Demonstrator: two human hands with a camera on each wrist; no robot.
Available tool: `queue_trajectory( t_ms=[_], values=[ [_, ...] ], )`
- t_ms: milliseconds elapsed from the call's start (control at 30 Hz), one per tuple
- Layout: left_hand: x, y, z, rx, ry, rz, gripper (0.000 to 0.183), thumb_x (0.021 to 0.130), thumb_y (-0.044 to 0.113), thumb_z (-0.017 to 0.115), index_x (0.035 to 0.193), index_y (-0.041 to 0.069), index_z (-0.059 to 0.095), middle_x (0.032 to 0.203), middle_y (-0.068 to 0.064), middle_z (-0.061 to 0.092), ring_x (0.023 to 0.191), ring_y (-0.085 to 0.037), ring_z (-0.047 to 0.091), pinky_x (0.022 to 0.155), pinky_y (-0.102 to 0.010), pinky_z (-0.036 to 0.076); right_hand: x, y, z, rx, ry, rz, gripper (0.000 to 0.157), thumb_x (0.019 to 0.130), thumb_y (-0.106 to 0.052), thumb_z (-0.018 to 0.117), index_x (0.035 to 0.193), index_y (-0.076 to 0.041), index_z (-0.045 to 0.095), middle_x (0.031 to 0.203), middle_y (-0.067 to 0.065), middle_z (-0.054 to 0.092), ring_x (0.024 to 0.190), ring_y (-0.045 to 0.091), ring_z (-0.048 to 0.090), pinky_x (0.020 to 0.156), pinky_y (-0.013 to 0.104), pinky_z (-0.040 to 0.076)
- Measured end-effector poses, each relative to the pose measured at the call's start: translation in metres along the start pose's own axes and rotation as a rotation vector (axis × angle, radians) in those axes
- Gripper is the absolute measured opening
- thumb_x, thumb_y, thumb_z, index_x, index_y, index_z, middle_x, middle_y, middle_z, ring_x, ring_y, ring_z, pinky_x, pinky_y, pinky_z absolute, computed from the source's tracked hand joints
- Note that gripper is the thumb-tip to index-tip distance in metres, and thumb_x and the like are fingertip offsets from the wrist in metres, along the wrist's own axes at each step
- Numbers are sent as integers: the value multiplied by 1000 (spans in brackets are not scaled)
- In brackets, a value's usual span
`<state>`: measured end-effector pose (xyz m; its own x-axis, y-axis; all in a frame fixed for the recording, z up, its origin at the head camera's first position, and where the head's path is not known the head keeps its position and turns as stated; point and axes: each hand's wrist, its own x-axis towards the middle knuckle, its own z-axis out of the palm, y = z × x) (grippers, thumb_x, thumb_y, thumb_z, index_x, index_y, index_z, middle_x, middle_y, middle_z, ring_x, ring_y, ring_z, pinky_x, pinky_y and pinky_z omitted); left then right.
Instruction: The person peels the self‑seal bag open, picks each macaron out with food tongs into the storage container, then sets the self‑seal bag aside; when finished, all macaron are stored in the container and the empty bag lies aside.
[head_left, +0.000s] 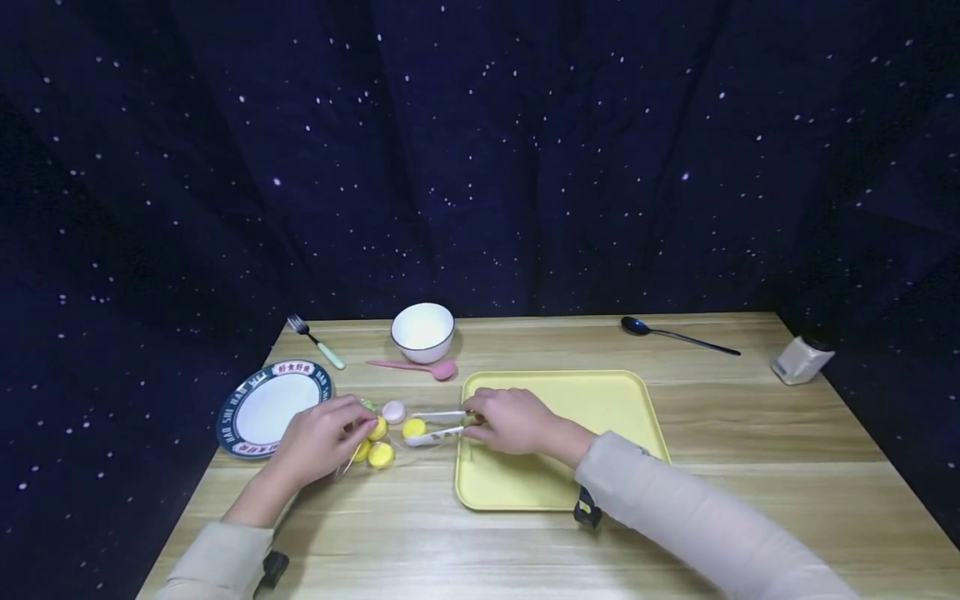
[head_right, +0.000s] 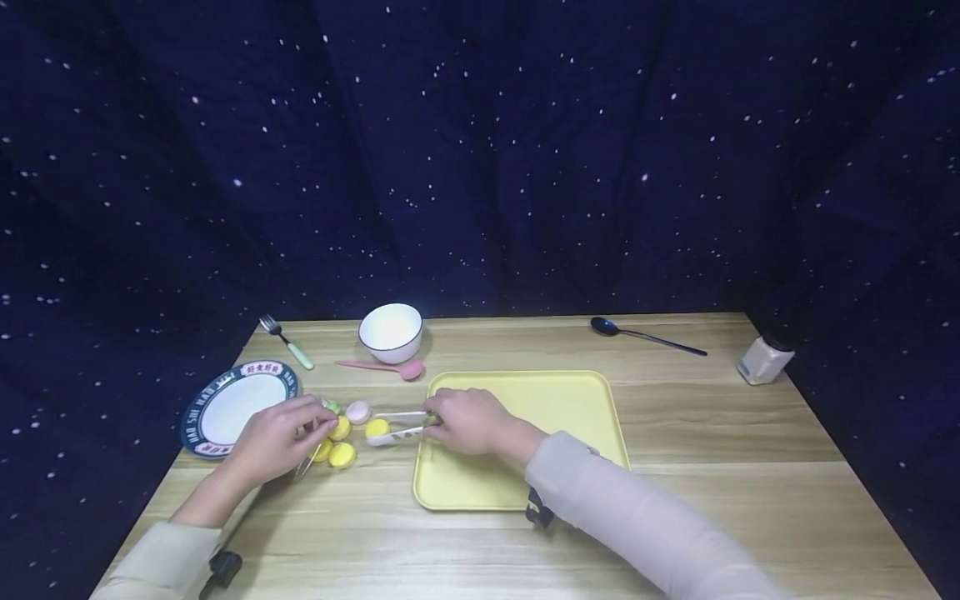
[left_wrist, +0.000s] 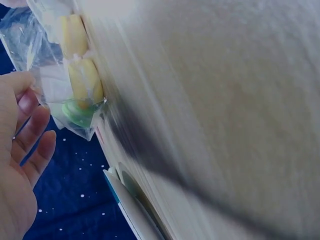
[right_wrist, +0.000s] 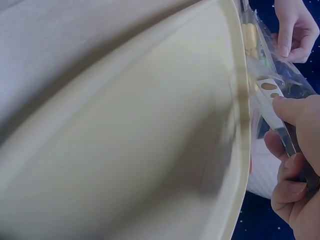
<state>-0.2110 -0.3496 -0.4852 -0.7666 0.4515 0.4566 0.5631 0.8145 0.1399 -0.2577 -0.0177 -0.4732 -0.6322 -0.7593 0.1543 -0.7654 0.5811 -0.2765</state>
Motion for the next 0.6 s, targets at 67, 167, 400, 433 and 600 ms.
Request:
queue_trajectory(
  t_ms=[67,167,400,433,600],
  values=[
    [0,0,-1,2,1,1,7,83,27,74,90,26,72,84,19,59,66,2,49,54,-23,44,-4,2,-2,-2,8,-1,36,91,-42,62,116,-17,66,82,-12,53,61,5,48,49,23,40],
    [0,1,-2,4,-1,-4,8,83,27,74,91,26,72,85,18,59,66,1,49,55,-23,44,-11,7,-7,-3,23,-2,34,92,-42,61,114,-17,66,82,-12,54,60,4,48,48,23,40],
    [0,0,-4,14,-11,-17,7,84,27,73,91,26,72,84,18,59,66,1,48,54,-22,43,-37,24,-25,-20,84,13,31,92,-41,62,114,-19,66,88,-13,58,63,2,50,53,23,43],
    [0,0,-4,14,-11,-16,7,84,27,73,90,26,71,84,18,58,65,1,48,54,-22,43,-42,28,-28,-23,91,21,32,91,-41,62,114,-19,65,89,-13,59,64,2,50,54,23,43],
    [-2,0,-3,17,-10,-18,6,84,27,73,90,27,71,83,19,57,65,0,49,54,-22,43,-71,51,-41,-41,125,71,34,92,-41,62,117,-19,64,91,-13,60,68,2,53,58,24,46]
  ],
)
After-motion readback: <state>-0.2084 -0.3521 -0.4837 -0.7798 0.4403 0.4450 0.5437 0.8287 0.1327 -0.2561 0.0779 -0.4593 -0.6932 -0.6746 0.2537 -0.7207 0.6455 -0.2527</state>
